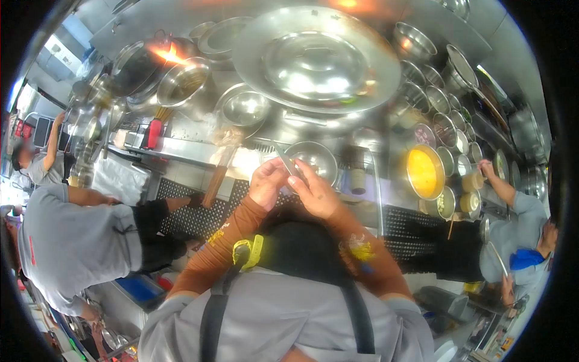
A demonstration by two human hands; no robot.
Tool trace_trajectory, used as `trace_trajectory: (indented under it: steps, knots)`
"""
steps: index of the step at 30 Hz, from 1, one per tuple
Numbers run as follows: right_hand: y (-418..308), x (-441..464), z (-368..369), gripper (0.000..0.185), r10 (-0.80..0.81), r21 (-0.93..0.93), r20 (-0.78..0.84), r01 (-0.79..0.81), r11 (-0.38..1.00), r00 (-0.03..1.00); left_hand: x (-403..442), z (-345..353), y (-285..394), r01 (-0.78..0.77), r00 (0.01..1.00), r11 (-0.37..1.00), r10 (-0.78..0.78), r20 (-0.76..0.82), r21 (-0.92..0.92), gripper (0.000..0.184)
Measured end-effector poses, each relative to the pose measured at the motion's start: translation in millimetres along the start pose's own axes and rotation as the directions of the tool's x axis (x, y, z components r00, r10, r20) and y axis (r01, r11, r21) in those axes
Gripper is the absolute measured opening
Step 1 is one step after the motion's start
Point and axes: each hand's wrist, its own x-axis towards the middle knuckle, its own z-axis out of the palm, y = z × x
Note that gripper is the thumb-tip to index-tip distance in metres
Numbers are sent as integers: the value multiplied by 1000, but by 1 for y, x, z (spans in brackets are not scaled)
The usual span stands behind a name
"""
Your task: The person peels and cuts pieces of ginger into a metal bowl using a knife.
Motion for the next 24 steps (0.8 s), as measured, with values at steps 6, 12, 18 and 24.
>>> trace_trajectory:
  steps: [6,12,18,24]
  knots:
    - [-4,3,-6,56,110,116,15,-111,987,994,-4,-3,-1,-3,994,996,-8,113,91,29]
    - [11,6,-16,56,252,99,-1,-251,963,968,1,-7,-12,15,999,985,-23,-46,-174,32]
    - [-5,-2,-2,60,8,-60,-9,-9,998,1000,6,-1,-5,30,998,988,-38,-51,-150,32]
    - [-3,-3,-2,60,-14,-86,1,14,996,1000,10,-3,-12,-15,998,999,12,-55,-50,28]
